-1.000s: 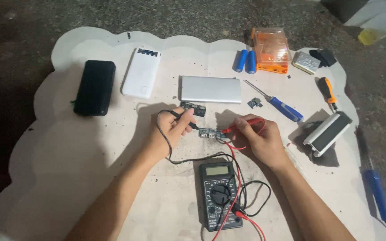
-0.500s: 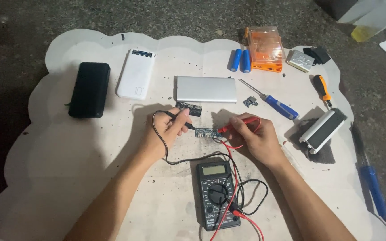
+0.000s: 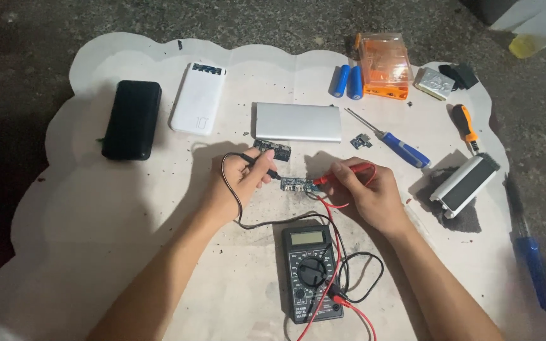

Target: Testing a small circuit board using a digital multimeter to check for connectivity or voltage at various points.

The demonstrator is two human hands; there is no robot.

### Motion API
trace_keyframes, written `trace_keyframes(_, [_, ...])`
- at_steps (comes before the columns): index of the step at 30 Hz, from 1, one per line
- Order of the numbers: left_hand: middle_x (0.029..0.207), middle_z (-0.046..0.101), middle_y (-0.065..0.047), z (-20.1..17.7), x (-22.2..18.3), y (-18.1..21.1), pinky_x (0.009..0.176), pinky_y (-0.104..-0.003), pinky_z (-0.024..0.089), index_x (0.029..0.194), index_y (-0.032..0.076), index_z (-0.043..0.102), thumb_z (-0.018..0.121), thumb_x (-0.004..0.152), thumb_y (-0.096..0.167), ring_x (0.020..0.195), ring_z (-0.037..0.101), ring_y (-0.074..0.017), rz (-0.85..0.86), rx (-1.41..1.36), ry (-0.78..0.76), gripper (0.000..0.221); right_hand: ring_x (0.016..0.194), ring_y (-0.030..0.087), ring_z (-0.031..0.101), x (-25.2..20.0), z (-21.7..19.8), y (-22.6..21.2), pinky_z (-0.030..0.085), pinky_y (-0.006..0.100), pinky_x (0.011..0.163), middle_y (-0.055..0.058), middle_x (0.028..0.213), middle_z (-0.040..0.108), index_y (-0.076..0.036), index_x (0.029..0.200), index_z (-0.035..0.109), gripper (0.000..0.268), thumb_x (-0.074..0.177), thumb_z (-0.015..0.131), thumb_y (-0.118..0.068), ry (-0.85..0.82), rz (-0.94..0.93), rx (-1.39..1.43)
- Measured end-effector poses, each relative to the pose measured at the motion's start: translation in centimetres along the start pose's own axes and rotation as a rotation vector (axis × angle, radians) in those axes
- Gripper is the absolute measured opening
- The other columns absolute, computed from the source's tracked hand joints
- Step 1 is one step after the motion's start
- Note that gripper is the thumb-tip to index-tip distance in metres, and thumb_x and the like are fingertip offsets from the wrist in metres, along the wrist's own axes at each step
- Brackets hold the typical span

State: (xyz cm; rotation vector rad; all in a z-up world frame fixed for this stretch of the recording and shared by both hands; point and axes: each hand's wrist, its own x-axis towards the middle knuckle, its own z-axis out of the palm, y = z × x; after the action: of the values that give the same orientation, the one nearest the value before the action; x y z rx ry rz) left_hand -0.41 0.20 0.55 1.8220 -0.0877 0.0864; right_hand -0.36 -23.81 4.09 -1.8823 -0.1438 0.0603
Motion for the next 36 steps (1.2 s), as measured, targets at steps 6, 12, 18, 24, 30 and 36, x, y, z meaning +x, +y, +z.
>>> trace_keyframes(6, [0.061,0.072,-0.009,0.0,-0.1,0.2,0.055,-0.025,0.053,0.083,0.009,0.076,0.063,0.102,0.027,0.053,0.064,-0.0136,0.012,-0.012,0.002,0.030,0.059,0.020,0.066,0.4,-0.2,1.5,0.056,0.034,0.067,0.017,0.064,0.073,-0.007,0.090,0.080,0.018,0.097,0.072,-0.021,0.003,-0.015,-0.033])
trace_keyframes(12, [0.062,0.073,-0.010,-0.3,-0.3,1.6,0.056,-0.028,0.055,0.081,0.010,0.075,0.064,0.101,0.035,0.055,0.067,-0.0164,-0.001,0.038,-0.006,0.034,0.061,0.015,0.065,0.0,0.3,0.8,0.054,0.030,0.069,0.012,0.061,0.071,-0.007,0.086,0.078,0.018,0.098,0.069,-0.017,0.037,-0.030,-0.007])
trace_keyframes(18, [0.063,0.073,-0.012,-0.1,0.0,1.1,0.057,-0.032,0.056,0.077,0.008,0.071,0.062,0.102,0.039,0.055,0.069,-0.0227,0.074,0.072,-0.011,0.041,0.058,0.018,0.062,0.1,0.5,0.5,0.052,0.033,0.068,0.015,0.062,0.070,-0.006,0.086,0.078,0.020,0.099,0.071,-0.020,0.049,-0.063,-0.073])
trace_keyframes(24, [0.064,0.073,-0.011,-0.6,-0.4,2.4,0.060,-0.032,0.057,0.078,0.008,0.071,0.061,0.102,0.032,0.057,0.069,-0.0214,0.068,0.048,-0.040,0.036,0.062,0.019,0.063,-0.1,0.6,0.3,0.053,0.036,0.073,0.017,0.065,0.071,-0.003,0.089,0.077,0.019,0.099,0.068,-0.017,0.050,-0.041,-0.101])
trace_keyframes(30, [0.061,0.072,-0.012,-0.4,-0.5,2.4,0.057,-0.030,0.056,0.074,0.008,0.070,0.062,0.103,0.031,0.055,0.070,-0.0213,0.092,0.046,-0.010,0.038,0.059,0.022,0.065,0.3,0.1,1.3,0.053,0.037,0.072,0.017,0.065,0.071,-0.004,0.090,0.078,0.022,0.101,0.068,-0.021,0.021,-0.050,-0.111])
trace_keyframes(36, [0.061,0.072,-0.009,-0.3,-0.4,1.8,0.058,-0.032,0.056,0.076,0.010,0.071,0.063,0.101,0.033,0.057,0.071,-0.0217,0.105,0.077,-0.010,0.035,0.061,0.017,0.062,-0.1,0.6,0.3,0.052,0.032,0.072,0.014,0.061,0.069,-0.005,0.086,0.078,0.021,0.099,0.071,-0.020,0.042,0.008,-0.077])
